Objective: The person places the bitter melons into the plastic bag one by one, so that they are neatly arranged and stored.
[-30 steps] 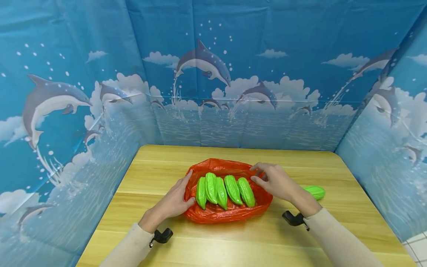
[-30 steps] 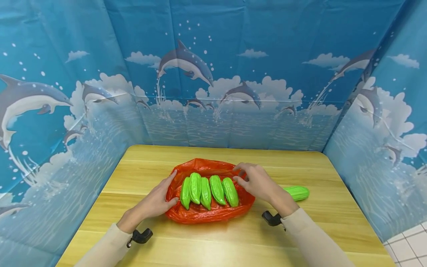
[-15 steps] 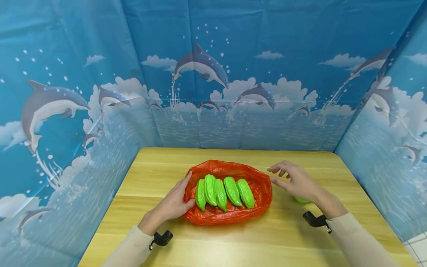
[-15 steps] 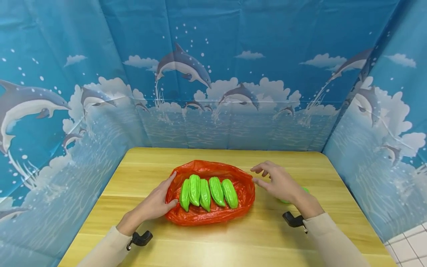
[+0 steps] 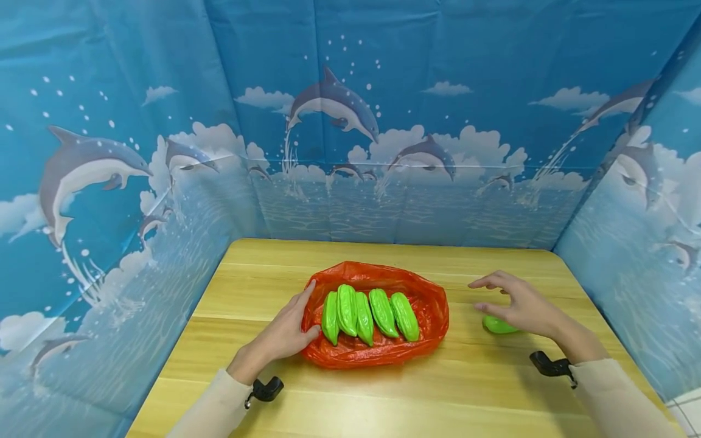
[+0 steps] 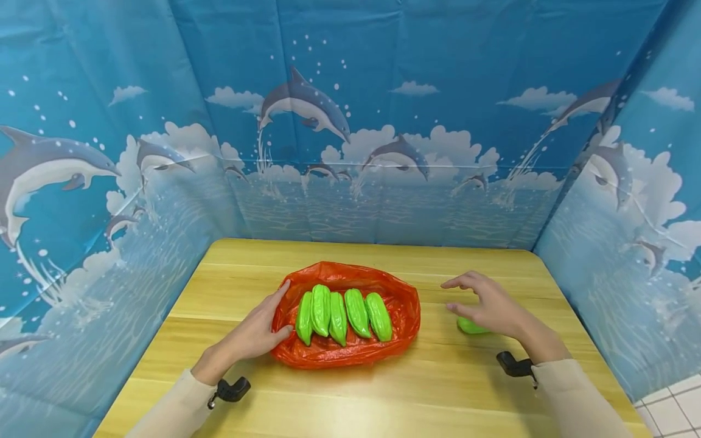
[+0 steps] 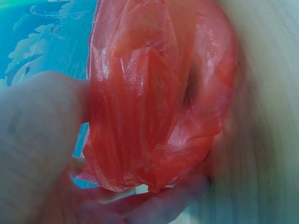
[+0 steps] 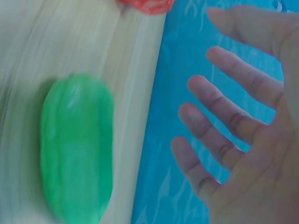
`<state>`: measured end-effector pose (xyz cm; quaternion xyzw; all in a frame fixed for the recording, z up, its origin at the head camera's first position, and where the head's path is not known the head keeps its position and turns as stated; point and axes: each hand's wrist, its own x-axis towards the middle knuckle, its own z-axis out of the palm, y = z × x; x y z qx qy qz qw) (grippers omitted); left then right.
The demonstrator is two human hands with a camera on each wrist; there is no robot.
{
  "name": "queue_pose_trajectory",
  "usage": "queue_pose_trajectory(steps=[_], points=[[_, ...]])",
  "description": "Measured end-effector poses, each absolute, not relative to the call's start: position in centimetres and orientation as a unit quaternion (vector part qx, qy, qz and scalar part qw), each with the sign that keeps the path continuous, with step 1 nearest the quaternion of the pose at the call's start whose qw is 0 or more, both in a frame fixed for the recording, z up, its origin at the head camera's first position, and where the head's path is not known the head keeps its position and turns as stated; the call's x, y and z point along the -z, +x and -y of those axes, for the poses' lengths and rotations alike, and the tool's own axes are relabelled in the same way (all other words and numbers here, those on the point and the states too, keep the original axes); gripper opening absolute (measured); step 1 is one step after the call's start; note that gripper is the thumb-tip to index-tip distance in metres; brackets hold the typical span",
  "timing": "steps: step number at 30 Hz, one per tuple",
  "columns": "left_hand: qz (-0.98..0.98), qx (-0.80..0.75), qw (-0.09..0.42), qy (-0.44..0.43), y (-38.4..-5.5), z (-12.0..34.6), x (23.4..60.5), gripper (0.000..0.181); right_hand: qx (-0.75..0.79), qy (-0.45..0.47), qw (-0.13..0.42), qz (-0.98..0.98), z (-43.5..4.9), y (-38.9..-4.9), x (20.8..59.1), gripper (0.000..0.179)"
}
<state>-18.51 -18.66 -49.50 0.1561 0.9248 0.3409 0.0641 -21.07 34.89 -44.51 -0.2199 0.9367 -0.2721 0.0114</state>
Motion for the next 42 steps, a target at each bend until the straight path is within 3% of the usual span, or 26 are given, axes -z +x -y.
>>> queue_pose_trajectory(steps=[13, 29, 42], points=[[-0.926, -0.339, 0.066, 0.154, -18.4, 18.6, 49.5, 0.105, 0.261, -0.228, 0.055, -0.936, -39.4, -20.5, 46.3, 0.058], [-0.926, -0.339, 0.07, 0.153, -18.3, 18.6, 49.2, 0.104, 0.259, -0.273, 0.081, -0.923, -40.8, -21.2, 48.1, 0.057], [-0.925, -0.34, 0.075, 0.152, -18.3, 18.7, 49.2, 0.104, 0.261, -0.241, 0.066, -0.932, -40.0, -21.2, 48.1, 0.052]])
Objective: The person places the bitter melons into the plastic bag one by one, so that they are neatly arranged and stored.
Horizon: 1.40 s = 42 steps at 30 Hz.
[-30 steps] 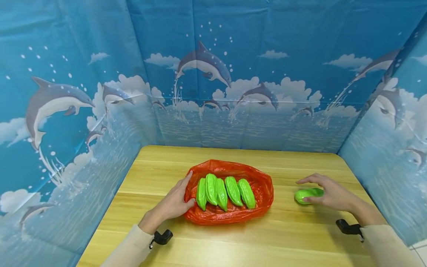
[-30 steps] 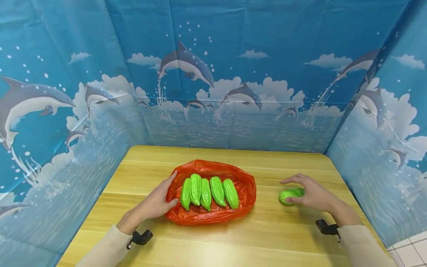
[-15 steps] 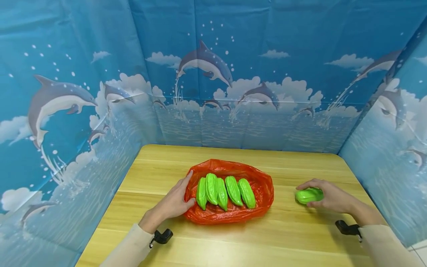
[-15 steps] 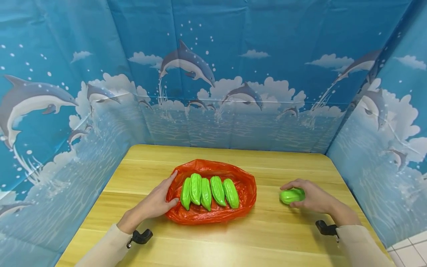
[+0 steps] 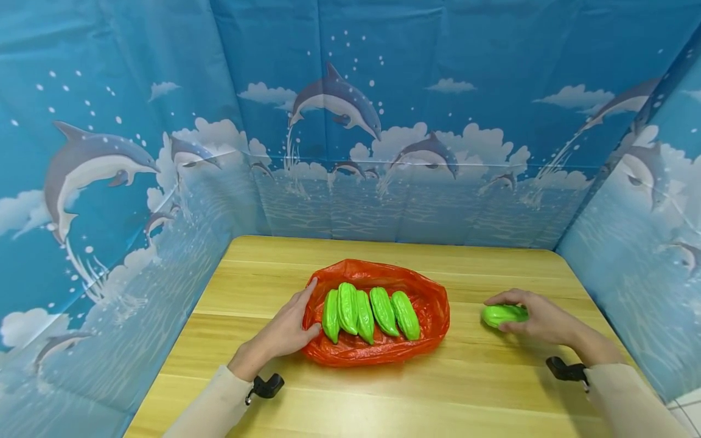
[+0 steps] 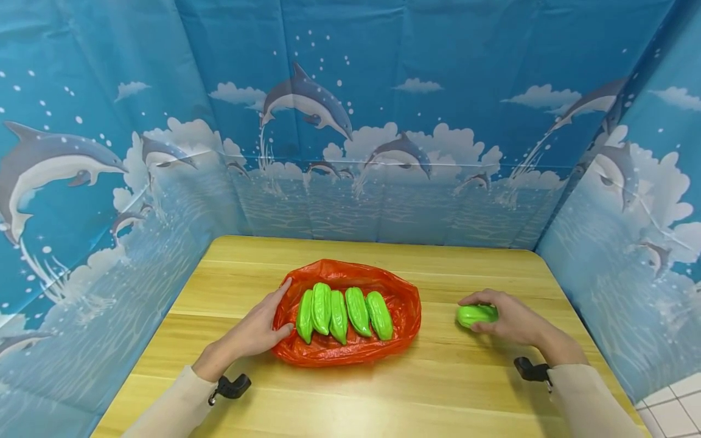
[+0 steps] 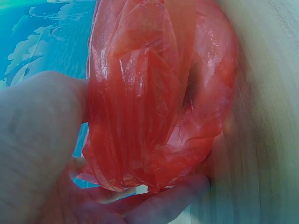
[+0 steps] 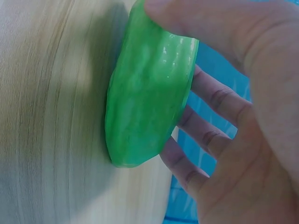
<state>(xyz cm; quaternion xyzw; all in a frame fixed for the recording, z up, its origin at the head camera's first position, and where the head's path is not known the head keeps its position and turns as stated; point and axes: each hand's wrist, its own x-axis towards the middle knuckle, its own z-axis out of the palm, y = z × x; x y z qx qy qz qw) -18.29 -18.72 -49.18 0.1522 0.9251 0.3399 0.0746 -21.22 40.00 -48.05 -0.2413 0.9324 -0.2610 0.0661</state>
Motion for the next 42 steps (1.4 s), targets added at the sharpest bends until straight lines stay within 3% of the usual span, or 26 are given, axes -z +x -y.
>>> queue_pose_trajectory(steps=[12, 42], points=[[-0.925, -0.339, 0.073, 0.158, -18.4, 18.8, 49.3, 0.105, 0.26, -0.251, 0.035, -0.932, -39.2, -21.2, 47.5, 0.052], [-0.923, -0.343, 0.07, 0.16, -18.3, 18.5, 49.2, 0.105, 0.302, -0.233, 0.048, -0.923, -36.4, -21.0, 45.1, 0.047]])
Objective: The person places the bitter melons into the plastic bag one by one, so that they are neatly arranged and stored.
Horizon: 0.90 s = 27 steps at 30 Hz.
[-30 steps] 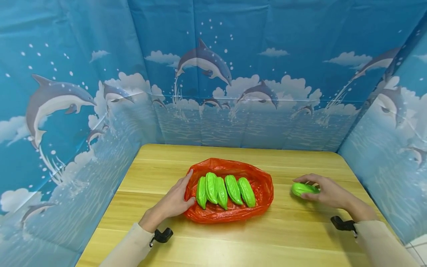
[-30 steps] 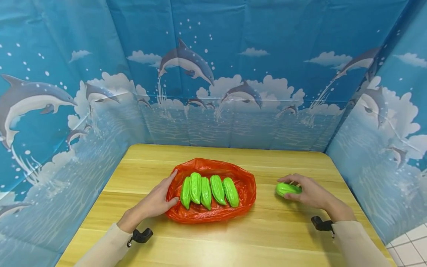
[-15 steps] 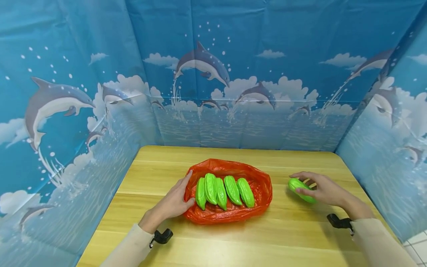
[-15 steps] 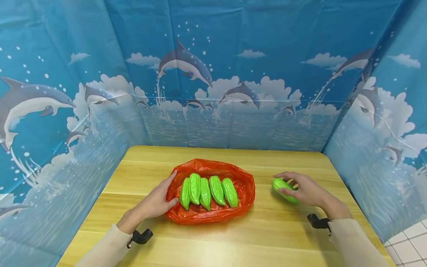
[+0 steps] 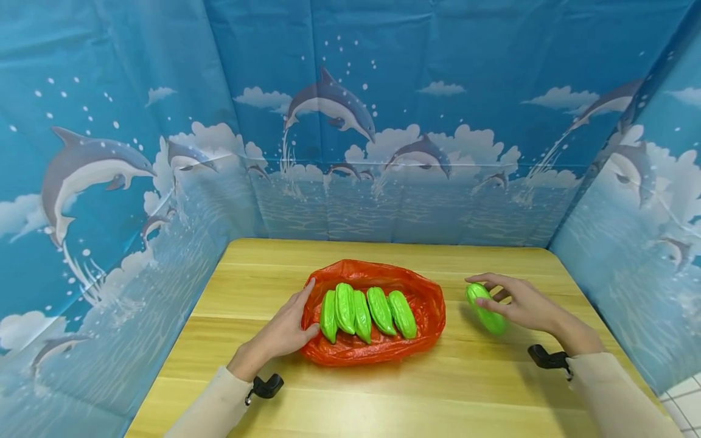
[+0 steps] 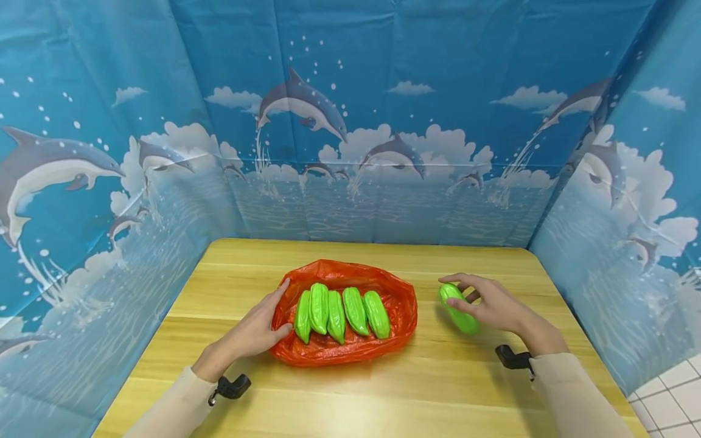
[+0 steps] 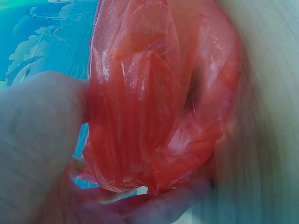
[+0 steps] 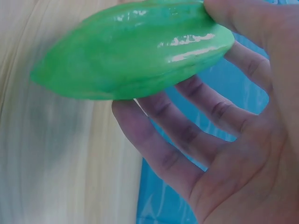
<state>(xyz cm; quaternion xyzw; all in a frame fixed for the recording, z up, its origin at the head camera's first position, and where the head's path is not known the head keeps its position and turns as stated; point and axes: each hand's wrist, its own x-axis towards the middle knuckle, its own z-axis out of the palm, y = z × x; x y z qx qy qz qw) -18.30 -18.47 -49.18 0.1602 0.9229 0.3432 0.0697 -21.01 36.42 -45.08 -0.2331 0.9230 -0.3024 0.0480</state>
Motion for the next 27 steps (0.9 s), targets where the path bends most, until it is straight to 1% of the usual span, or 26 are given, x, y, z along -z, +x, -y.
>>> queue_pose_trajectory(steps=[9, 14, 19, 27], points=[[-0.923, -0.344, 0.067, 0.159, -18.4, 18.5, 49.3, 0.105, 0.297, -0.221, 0.053, -0.927, -35.0, -21.2, 44.0, 0.042], [-0.923, -0.345, 0.07, 0.157, -18.4, 18.5, 49.2, 0.105, 0.313, -0.223, 0.064, -0.921, -34.3, -21.3, 43.3, 0.042], [-0.924, -0.342, 0.066, 0.16, -18.5, 18.4, 49.0, 0.105, 0.32, -0.228, 0.058, -0.918, -33.5, -21.5, 42.6, 0.041], [-0.926, -0.335, 0.07, 0.162, -18.4, 18.4, 49.1, 0.104, 0.325, -0.221, 0.066, -0.917, -32.0, -21.1, 41.4, 0.039]])
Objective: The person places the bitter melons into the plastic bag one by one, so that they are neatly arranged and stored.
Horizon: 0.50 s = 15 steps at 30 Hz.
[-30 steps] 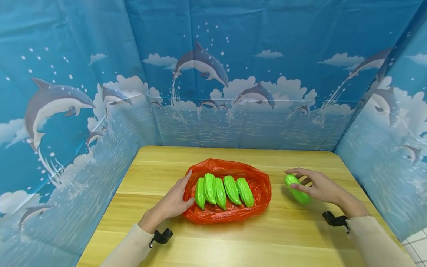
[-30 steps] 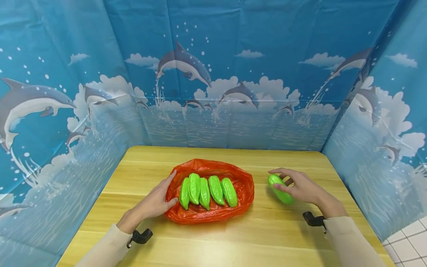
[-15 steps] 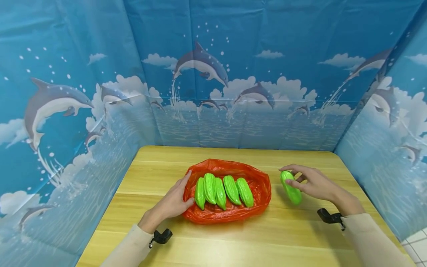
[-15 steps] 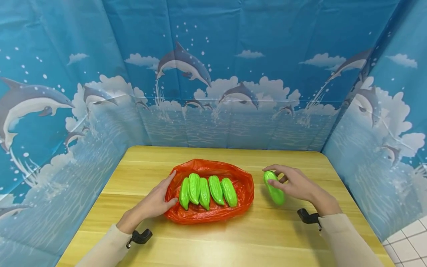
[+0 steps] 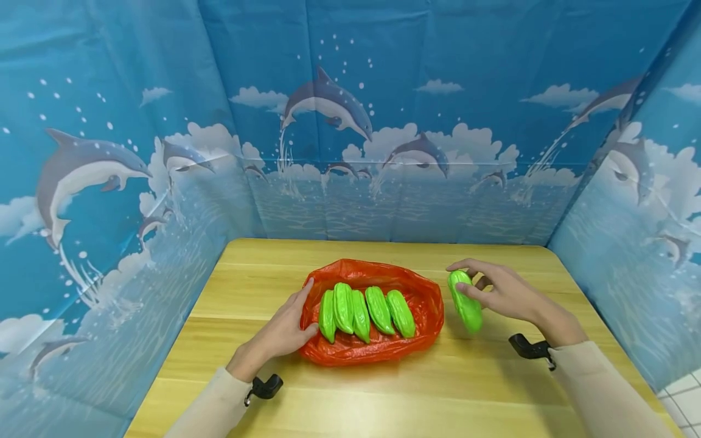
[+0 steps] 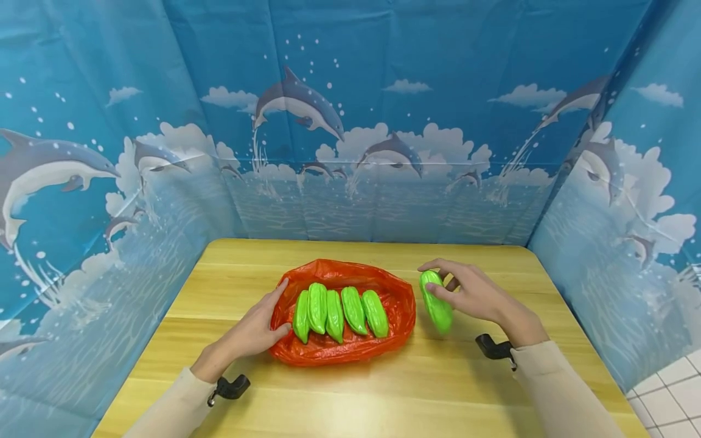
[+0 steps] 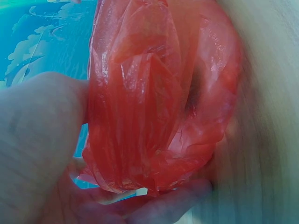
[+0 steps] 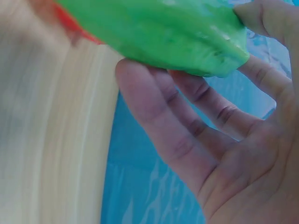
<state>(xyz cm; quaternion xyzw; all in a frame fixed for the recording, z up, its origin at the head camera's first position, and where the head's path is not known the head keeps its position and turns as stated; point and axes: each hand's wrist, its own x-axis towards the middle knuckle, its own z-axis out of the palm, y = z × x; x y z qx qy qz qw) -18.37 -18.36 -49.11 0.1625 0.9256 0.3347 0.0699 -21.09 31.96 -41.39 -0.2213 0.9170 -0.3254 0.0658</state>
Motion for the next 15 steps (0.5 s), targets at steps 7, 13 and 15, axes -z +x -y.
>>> queue_pose_trajectory(steps=[7, 13, 15], points=[[-0.924, -0.341, 0.07, 0.156, -18.3, 18.4, 49.2, 0.105, 0.317, -0.229, 0.057, -0.919, -29.8, -21.6, 40.4, 0.039], [-0.925, -0.341, 0.071, 0.153, -18.4, 18.3, 49.2, 0.105, 0.322, -0.236, 0.062, -0.915, -28.2, -22.1, 40.1, 0.042], [-0.925, -0.34, 0.071, 0.153, -18.4, 18.3, 49.1, 0.106, 0.326, -0.238, 0.065, -0.912, -27.8, -22.3, 40.2, 0.043]])
